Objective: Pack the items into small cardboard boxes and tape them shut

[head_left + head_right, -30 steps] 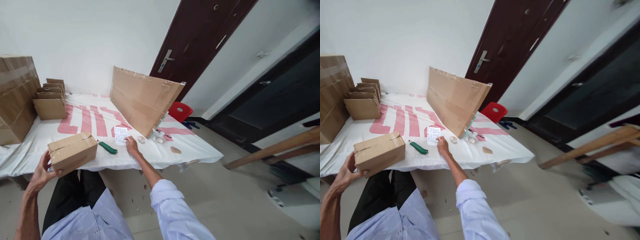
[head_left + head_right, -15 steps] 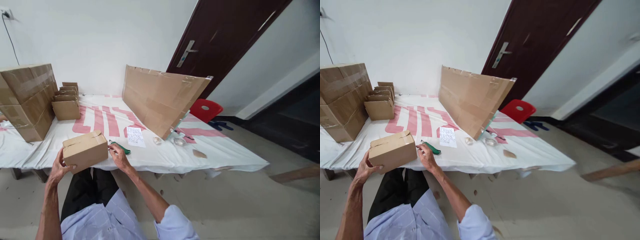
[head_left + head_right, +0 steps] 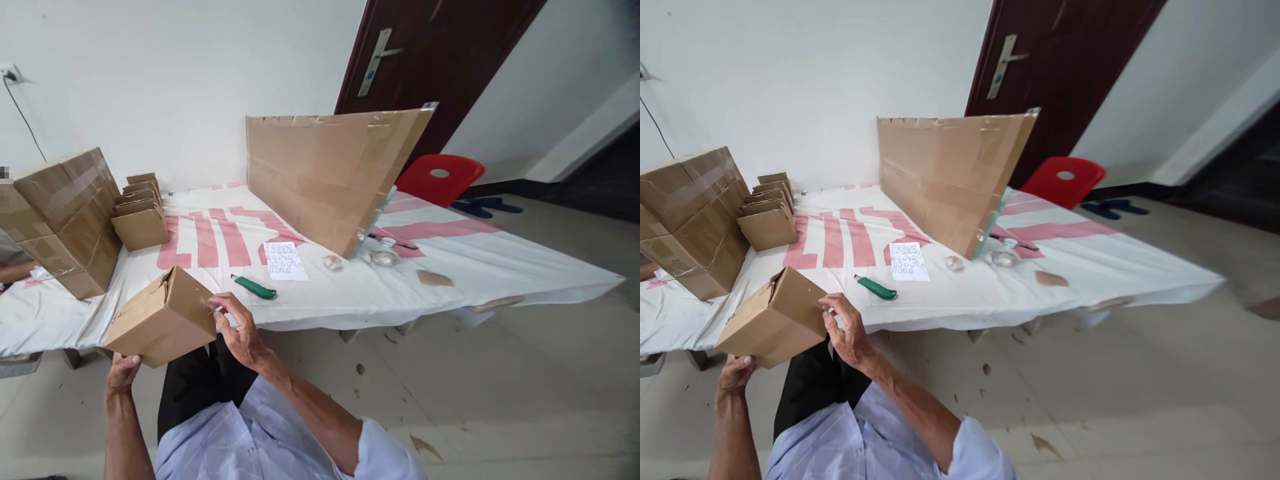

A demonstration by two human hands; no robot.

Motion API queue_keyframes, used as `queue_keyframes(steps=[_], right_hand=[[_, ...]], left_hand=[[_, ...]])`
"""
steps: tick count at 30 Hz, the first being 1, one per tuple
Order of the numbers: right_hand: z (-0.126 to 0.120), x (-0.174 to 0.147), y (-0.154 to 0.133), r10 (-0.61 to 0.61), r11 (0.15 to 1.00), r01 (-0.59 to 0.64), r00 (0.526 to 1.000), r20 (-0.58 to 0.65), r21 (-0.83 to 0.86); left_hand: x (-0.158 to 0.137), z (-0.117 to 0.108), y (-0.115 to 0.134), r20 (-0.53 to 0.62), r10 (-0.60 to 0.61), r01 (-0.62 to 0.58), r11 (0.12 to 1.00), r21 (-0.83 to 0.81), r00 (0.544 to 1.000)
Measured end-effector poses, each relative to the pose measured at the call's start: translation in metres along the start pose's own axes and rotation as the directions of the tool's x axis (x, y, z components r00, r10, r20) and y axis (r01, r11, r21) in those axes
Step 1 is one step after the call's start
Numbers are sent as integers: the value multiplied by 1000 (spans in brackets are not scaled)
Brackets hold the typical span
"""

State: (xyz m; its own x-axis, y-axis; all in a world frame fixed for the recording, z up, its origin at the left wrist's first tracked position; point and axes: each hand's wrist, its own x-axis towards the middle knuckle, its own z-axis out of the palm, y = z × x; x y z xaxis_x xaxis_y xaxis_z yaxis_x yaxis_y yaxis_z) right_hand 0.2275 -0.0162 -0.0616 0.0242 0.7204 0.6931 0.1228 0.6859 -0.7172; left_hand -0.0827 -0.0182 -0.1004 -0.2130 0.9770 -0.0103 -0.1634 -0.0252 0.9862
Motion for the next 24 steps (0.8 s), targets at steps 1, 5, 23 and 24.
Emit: queue_keyframes(steps=[1,5,23,24], right_hand=[[-1,0,2,4,1000,-4,1000,-2,0],[-7,1,17,67,998,-67,998,-17,0],[-37,31,52,244,964,-246,969,-28,-103],[-37,34,51,222,967,-221,975,-4,-127]], left_hand=[[1,1,1,0,10,-10,1000,-3,1000],[7,8,7,71,59,-64,996,69,996],[11,47,16,271,239,-301,929,216,932],[10,47,17,274,236,-300,927,223,933]])
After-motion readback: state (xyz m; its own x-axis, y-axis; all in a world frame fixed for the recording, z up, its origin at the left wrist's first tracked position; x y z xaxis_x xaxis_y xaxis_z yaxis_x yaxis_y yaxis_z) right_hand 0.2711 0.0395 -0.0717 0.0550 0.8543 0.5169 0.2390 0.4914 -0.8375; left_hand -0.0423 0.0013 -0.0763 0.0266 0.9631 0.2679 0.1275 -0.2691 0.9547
